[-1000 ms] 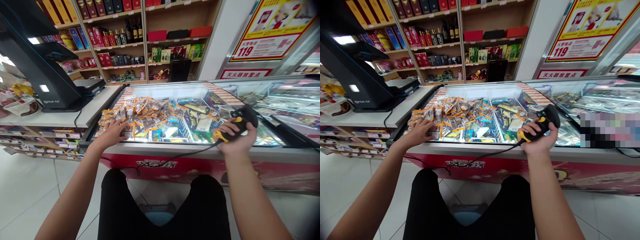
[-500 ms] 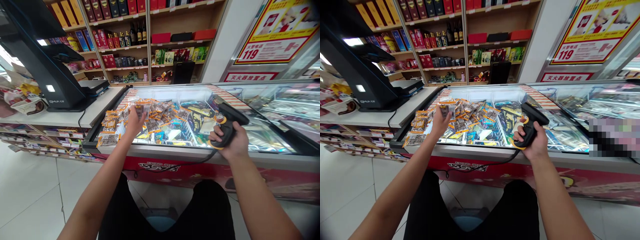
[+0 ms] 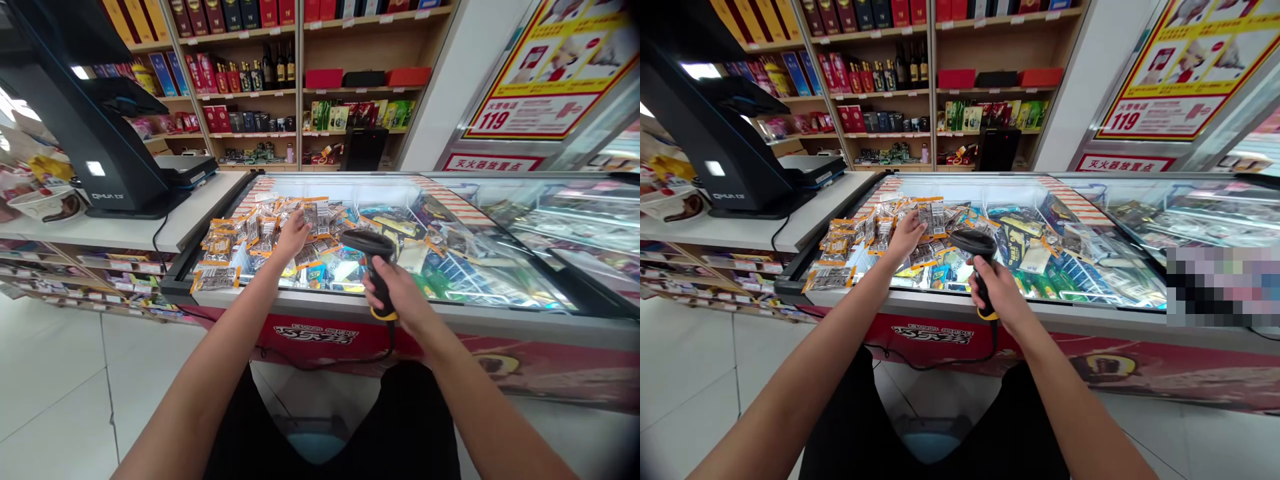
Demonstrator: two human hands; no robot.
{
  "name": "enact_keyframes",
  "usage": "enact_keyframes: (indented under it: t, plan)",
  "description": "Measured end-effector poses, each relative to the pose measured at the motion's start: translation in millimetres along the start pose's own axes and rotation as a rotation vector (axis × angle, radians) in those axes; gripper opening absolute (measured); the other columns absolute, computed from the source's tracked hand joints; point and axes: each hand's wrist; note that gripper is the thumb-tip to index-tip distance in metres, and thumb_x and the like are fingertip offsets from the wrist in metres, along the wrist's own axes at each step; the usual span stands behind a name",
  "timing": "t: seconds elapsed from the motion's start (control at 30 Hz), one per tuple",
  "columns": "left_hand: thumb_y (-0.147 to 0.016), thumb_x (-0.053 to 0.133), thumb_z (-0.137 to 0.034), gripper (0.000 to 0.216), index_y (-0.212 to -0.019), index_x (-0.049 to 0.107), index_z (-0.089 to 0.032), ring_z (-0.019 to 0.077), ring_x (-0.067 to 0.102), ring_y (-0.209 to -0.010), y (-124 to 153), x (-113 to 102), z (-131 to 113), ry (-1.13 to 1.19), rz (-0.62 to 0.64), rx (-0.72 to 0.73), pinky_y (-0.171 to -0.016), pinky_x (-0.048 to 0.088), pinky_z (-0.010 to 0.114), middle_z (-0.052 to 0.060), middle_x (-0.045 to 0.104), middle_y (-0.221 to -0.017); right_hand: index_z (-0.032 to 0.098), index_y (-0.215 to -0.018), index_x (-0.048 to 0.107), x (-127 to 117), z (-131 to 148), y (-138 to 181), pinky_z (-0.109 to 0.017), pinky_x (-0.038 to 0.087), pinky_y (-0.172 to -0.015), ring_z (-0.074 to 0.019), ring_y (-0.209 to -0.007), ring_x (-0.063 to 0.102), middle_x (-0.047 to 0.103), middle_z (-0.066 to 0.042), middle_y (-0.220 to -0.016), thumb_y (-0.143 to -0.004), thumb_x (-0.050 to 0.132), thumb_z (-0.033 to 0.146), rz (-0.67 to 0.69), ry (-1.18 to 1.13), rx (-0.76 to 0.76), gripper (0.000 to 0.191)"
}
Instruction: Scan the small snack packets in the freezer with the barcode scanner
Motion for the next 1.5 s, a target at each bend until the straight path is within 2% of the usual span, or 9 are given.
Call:
enact_keyframes:
  t: [0.13, 0.37, 0.73, 0.9, 1.03, 1.13, 1.27, 1.4, 1.5]
  plan:
    - [-0.099, 0.076, -0.024, 0.053, -0.149, 0.06, -0.022, 0.0261, 0.071, -0.122, 1.3, 2.0, -1.8, 0.244, -0.041, -0.156, -0.101, 0.069, 0.051, 0.009, 0.072, -0.12, 0.023, -0.099, 0.062, 18.8, -10.7, -15.1, -0.025, 0.036, -0.04, -0.0083, -0.04, 0.045, 0.055, 0.006, -0.066, -0.08, 0.082, 0.081, 0.008, 0.011, -0.001, 0.065]
    - [-0.097, 0.078, -0.018, 0.063, -0.156, 0.057, -0.02, 0.0344, 0.064, -0.142, -0.4, 5.0, -4.7, 0.36, -0.1, -0.183, -0.103, 0.069, 0.052, 0.016, 0.066, -0.151, 0.024, -0.098, 0.06, 24.5, -12.8, -33.2, -0.024, 0.033, -0.038, -0.0091, -0.04, 0.044, 0.054, 0.006, -0.063, -0.079, 0.081, 0.084, 0.021, 0.0, 0.011, 0.066]
    - [-0.099, 0.074, -0.019, 0.057, -0.153, 0.06, -0.022, 0.0257, 0.073, -0.118, -3.1, 5.3, -4.4, 0.354, -0.054, -0.135, -0.096, 0.071, 0.049, 0.008, 0.077, -0.12, 0.024, -0.091, 0.061, 24.3, 0.0, -36.2, -0.025, 0.03, -0.041, -0.0084, -0.042, 0.044, 0.055, 0.005, -0.064, -0.069, 0.092, 0.08, 0.01, -0.064, 0.025, 0.068]
    - [-0.098, 0.079, -0.034, 0.056, -0.15, 0.06, -0.024, 0.0177, 0.065, -0.074, 7.4, -1.9, -9.9, 0.091, -0.029, -0.006, -0.087, 0.067, 0.042, -0.004, 0.054, -0.072, 0.024, -0.107, 0.068, -42.3, 15.2, -35.6, -0.023, 0.023, -0.041, -0.0032, -0.037, 0.029, 0.048, 0.01, -0.063, -0.08, 0.092, 0.059, 0.112, -0.476, 0.018, 0.051]
    - [-0.101, 0.07, -0.026, 0.025, -0.126, 0.069, -0.026, 0.0147, 0.056, -0.067, 21.6, 5.9, -22.1, -0.265, -0.055, 0.296, -0.085, 0.057, 0.033, -0.003, 0.054, -0.075, 0.028, -0.122, 0.064, -127.0, 18.5, -30.3, -0.024, 0.019, -0.045, -0.0006, -0.038, 0.021, 0.036, 0.013, -0.064, -0.092, 0.08, 0.032, 0.183, -1.436, -0.026, 0.035]
    - [-0.1, 0.062, -0.016, 0.017, -0.113, 0.071, -0.023, 0.0158, 0.056, -0.067, 26.4, 38.2, -32.4, -0.398, 0.033, 0.297, -0.081, 0.053, 0.03, 0.0, 0.061, -0.077, 0.03, -0.118, 0.065, -167.0, 15.7, -18.1, -0.023, 0.019, -0.042, -0.0018, -0.047, 0.036, 0.053, 0.005, -0.074, -0.093, 0.074, 0.008, 0.414, -2.527, -0.142, 0.034]
    - [-0.097, 0.062, -0.013, 0.029, -0.124, 0.071, -0.02, 0.0224, 0.068, -0.081, 19.3, 114.5, -35.9, -0.364, 0.273, 0.158, -0.087, 0.057, 0.036, 0.008, 0.076, -0.097, 0.032, -0.127, 0.061, -178.6, 9.3, -3.8, -0.026, 0.05, -0.052, -0.0158, -0.078, 0.068, 0.068, -0.008, -0.103, -0.104, 0.044, 0.005, 0.742, -3.608, -0.207, 0.04]
    - [-0.094, 0.063, -0.006, 0.047, -0.138, 0.069, -0.019, 0.0327, 0.072, -0.121, 4.9, 192.1, -27.7, -0.357, 0.429, 0.197, -0.109, 0.055, 0.045, 0.016, 0.078, -0.124, 0.036, -0.127, 0.061, -177.4, 0.5, -7.6, -0.029, 0.052, -0.052, -0.0153, -0.074, 0.065, 0.069, -0.008, -0.104, -0.099, 0.055, 0.006, 0.881, -3.7, -0.085, 0.042]
    - [-0.092, 0.057, 0.001, 0.059, -0.147, 0.065, -0.017, 0.0342, 0.063, -0.142, -0.1, 229.9, -21.9, -0.37, 0.379, 0.175, -0.12, 0.049, 0.046, 0.022, 0.065, -0.15, 0.034, -0.12, 0.064, -184.3, -5.2, -21.1, -0.027, 0.03, -0.041, -0.0069, -0.057, 0.048, 0.065, -0.002, -0.089, -0.091, 0.067, 0.0, 0.61, -3.195, -0.191, 0.045]
Point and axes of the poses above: each hand's wrist, its own y-axis away from the middle knuckle, its own x-axis out of the palm, z = x × y
